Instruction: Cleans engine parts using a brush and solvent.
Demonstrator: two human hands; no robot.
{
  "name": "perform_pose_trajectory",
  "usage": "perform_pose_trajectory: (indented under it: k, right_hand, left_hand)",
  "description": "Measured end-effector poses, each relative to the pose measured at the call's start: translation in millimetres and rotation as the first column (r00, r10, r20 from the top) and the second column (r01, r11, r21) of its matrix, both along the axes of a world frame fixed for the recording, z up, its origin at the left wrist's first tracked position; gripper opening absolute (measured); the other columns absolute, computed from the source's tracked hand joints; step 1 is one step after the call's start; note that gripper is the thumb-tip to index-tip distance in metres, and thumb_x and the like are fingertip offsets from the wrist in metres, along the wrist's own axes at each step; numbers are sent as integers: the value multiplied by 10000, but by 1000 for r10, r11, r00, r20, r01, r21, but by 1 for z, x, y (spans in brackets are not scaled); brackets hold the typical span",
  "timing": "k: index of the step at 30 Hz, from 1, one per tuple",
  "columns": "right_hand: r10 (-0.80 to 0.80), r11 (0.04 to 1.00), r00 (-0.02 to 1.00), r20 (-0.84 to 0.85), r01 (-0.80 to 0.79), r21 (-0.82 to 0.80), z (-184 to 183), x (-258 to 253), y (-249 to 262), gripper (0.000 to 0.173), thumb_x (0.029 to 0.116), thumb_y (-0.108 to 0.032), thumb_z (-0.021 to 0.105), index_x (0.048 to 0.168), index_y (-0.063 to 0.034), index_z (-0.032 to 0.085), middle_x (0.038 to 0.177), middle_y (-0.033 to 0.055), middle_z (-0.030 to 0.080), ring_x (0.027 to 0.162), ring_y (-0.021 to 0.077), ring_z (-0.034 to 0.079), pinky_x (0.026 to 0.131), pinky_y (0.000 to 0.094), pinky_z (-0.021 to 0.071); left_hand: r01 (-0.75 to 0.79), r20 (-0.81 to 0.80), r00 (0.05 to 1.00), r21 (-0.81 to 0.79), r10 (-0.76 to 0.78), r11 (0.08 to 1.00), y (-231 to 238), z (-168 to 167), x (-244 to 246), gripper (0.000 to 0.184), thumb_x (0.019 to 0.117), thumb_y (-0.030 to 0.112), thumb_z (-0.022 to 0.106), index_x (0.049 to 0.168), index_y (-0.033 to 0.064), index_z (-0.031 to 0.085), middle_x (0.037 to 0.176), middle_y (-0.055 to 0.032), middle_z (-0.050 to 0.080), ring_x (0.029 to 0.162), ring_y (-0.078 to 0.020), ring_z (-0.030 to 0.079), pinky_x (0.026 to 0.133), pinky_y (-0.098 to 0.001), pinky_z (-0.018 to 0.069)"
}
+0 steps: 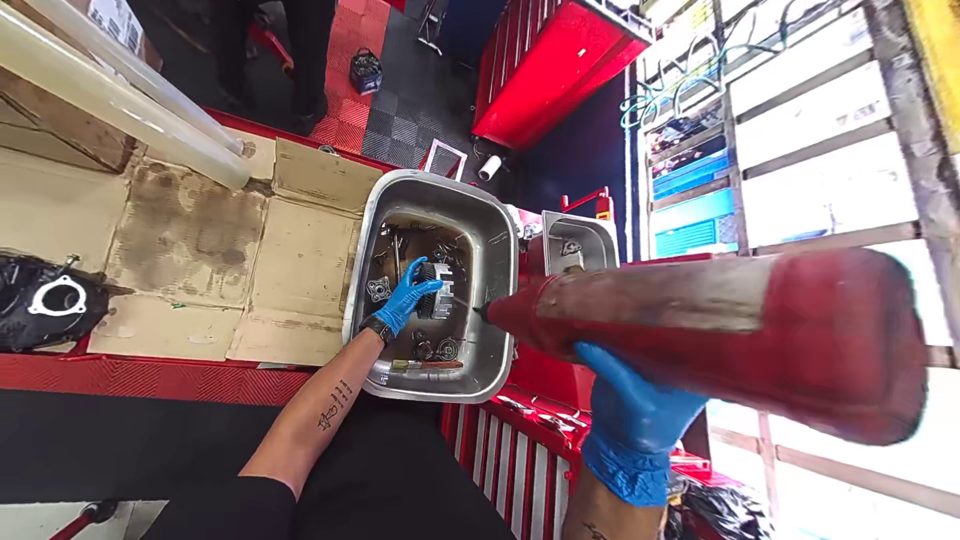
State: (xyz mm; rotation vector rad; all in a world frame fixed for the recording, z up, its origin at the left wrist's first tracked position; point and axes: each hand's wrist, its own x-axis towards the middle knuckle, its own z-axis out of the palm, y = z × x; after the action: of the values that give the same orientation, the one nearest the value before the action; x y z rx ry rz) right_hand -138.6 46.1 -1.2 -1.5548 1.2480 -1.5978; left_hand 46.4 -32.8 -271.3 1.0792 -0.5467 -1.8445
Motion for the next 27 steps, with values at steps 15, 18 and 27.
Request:
perform_pose_trajectory:
  k: [15, 18, 27]
  right_hand:
    - [10, 1000, 998, -63, -8, 28, -4, 15, 9, 713, 632, -54, 933, 1228, -45, 542, 1088, 12, 734, 1042, 174, 714, 933, 403, 616]
    - [21, 1000, 999, -47, -22, -9, -3, 17, 2, 701, 646, -21, 915, 1226, -21, 521, 1082, 41, 726, 1034, 199, 713, 925, 426, 615]
    - [-13, 999, 994, -106, 16, 28, -1, 16, 5, 788, 612, -59, 940, 1259, -10, 493, 1119, 31, 717, 1070, 180, 703, 947, 411, 611]
  left_hand:
    - [-19, 16, 1000, 217, 16, 976, 10, 29, 1, 899, 882, 398, 782, 1597, 268, 252, 1477, -206, 495, 1257, -371, 570, 915, -588, 537]
    - [16, -36, 999, 212, -8, 977, 16, 34, 1, 974, 849, 319, 812, 1608, 277, 203, 1464, -211, 496, 1224, -364, 583, 881, -567, 548]
    - [257, 743, 668, -283, 42, 924, 20, 25, 2, 1245, 468, 408, 1010, 1544, 151, 440, 1547, -225, 406, 1396, -407, 430, 1159, -547, 381]
